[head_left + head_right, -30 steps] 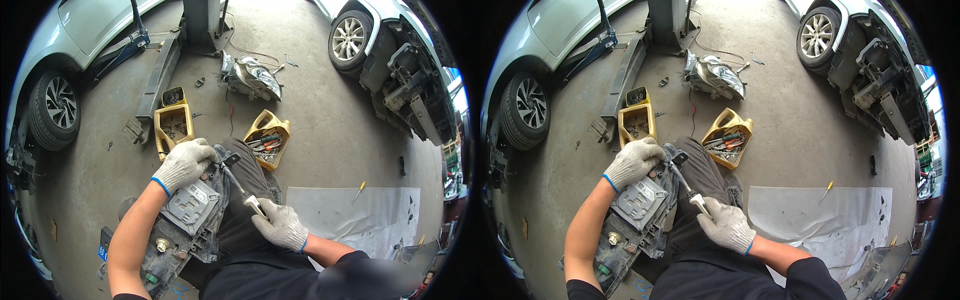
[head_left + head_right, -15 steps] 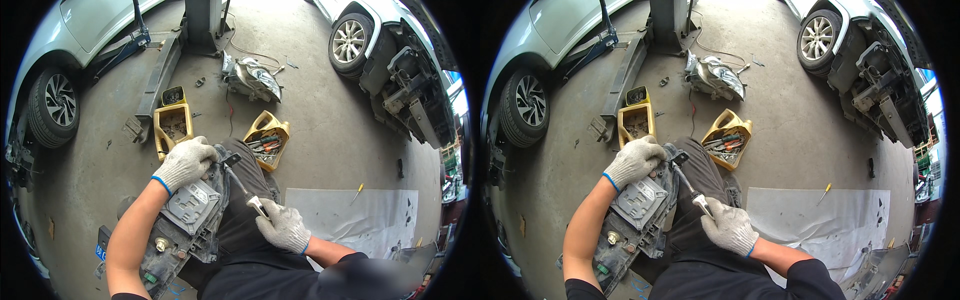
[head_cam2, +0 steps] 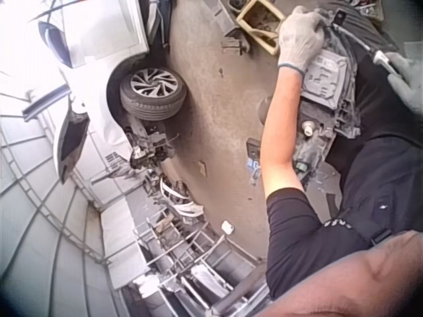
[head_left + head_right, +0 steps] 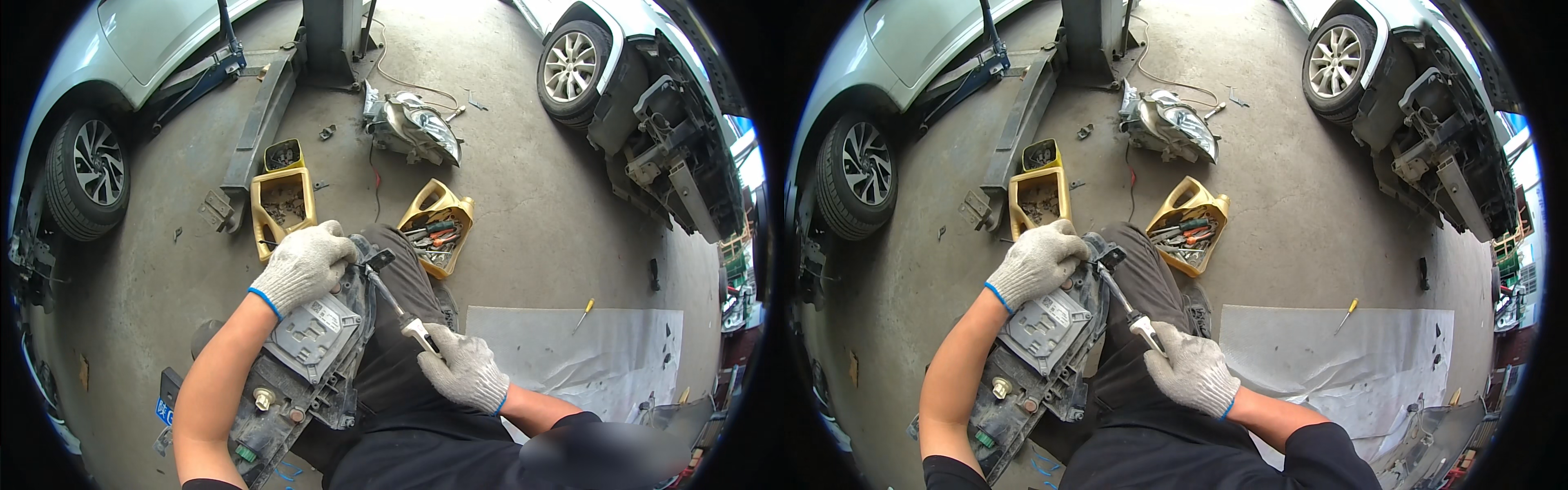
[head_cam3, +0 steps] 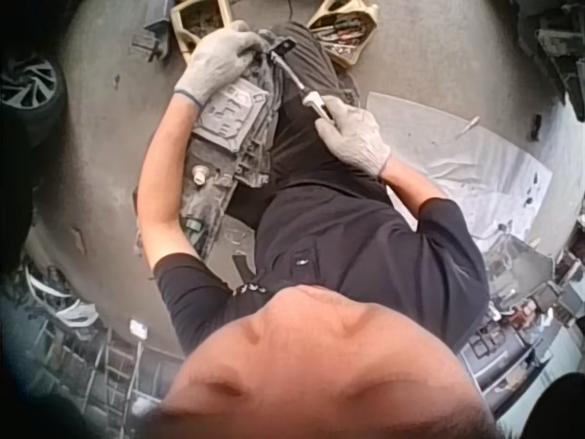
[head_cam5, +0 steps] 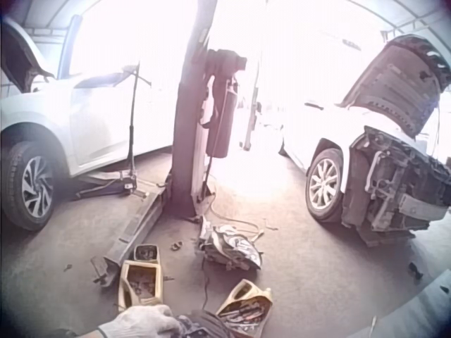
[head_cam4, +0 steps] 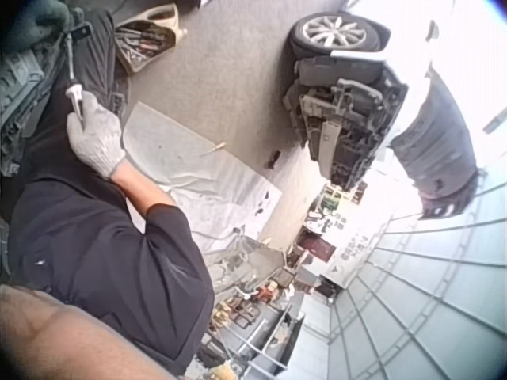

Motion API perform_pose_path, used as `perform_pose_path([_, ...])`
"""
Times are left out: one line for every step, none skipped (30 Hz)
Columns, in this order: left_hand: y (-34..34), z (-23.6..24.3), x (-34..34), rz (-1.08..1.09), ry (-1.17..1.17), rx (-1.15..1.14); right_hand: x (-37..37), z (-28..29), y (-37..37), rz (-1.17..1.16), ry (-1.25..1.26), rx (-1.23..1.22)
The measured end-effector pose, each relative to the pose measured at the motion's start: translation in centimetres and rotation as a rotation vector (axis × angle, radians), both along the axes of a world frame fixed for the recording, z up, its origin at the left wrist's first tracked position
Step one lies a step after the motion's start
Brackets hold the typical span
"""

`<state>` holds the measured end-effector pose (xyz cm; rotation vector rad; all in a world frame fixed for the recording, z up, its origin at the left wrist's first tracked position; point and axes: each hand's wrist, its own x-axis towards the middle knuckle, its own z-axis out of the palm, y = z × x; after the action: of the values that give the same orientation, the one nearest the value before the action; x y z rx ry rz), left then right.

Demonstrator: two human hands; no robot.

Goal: The person sits on the floor and uses a soldering iron to heat and manipulate a plastic car headlight assembly. They repeatedly apply heat to specific areas, reposition the part, and continue soldering different sections.

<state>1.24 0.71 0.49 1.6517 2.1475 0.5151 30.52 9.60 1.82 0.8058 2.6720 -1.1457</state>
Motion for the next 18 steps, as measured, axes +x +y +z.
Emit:
perform_pose_path([-0.03, -0.09, -0.02, -0.006, 0.016, 0.013, 0.02, 0.04, -0.03, -0.001, 0.004, 0.003])
perform_pose_path([-0.08, -0.27, -0.07, -0.012, 0.033, 0.025, -0.03, 0.13, -0.02, -0.002, -0.005, -0.005])
perform_pose_path([-0.10, -0.38, -0.10, -0.018, 0.049, 0.038, -0.13, 0.23, 0.01, -0.002, -0.015, -0.013])
perform_pose_path([-0.10, -0.43, -0.15, -0.024, 0.051, 0.038, -0.22, 0.26, 0.02, -0.001, -0.024, -0.022])
perform_pose_path([-0.09, -0.46, -0.20, -0.029, 0.053, 0.039, -0.21, 0.25, 0.04, -0.002, -0.026, -0.028])
perform_pose_path([-0.10, -0.50, -0.24, -0.034, 0.055, 0.039, -0.19, 0.23, 0.08, -0.003, -0.028, -0.034])
perform_pose_path([-0.10, -0.54, -0.25, -0.034, 0.060, 0.043, -0.15, 0.24, 0.11, -0.005, -0.030, -0.041])
perform_pose_path([-0.13, -0.59, -0.27, -0.033, 0.064, 0.048, -0.15, 0.25, 0.11, -0.003, -0.029, -0.043])
perform_pose_path([-0.15, -0.61, -0.27, -0.032, 0.068, 0.052, -0.17, 0.27, 0.12, -0.001, -0.029, -0.046])
perform_pose_path([-0.13, -0.61, -0.24, -0.033, 0.071, 0.053, -0.20, 0.28, 0.12, 0.001, -0.027, -0.048])
perform_pose_path([-0.11, -0.61, -0.20, -0.033, 0.073, 0.053, -0.23, 0.29, 0.10, 0.005, -0.031, -0.043])
perform_pose_path([-0.09, -0.61, -0.18, -0.033, 0.076, 0.053, -0.28, 0.29, 0.07, 0.010, -0.034, -0.038])
perform_pose_path([-0.09, -0.63, -0.19, -0.038, 0.072, 0.063, -0.31, 0.30, 0.05, 0.014, -0.037, -0.032])
perform_pose_path([-0.10, -0.68, -0.22, -0.042, 0.069, 0.072, -0.33, 0.33, 0.03, 0.013, -0.040, -0.035])
perform_pose_path([-0.11, -0.73, -0.25, -0.047, 0.066, 0.081, -0.34, 0.37, 0.01, 0.013, -0.043, -0.038])
perform_pose_path([-0.12, -0.80, -0.28, -0.051, 0.066, 0.088, -0.34, 0.39, 0.00, 0.013, -0.045, -0.041])
perform_pose_path([-0.13, -0.89, -0.31, -0.055, 0.065, 0.095, -0.33, 0.32, 0.00, 0.014, -0.040, -0.042])
perform_pose_path([-0.14, -0.94, -0.33, -0.059, 0.065, 0.102, -0.31, 0.18, 0.00, 0.015, -0.035, -0.042])
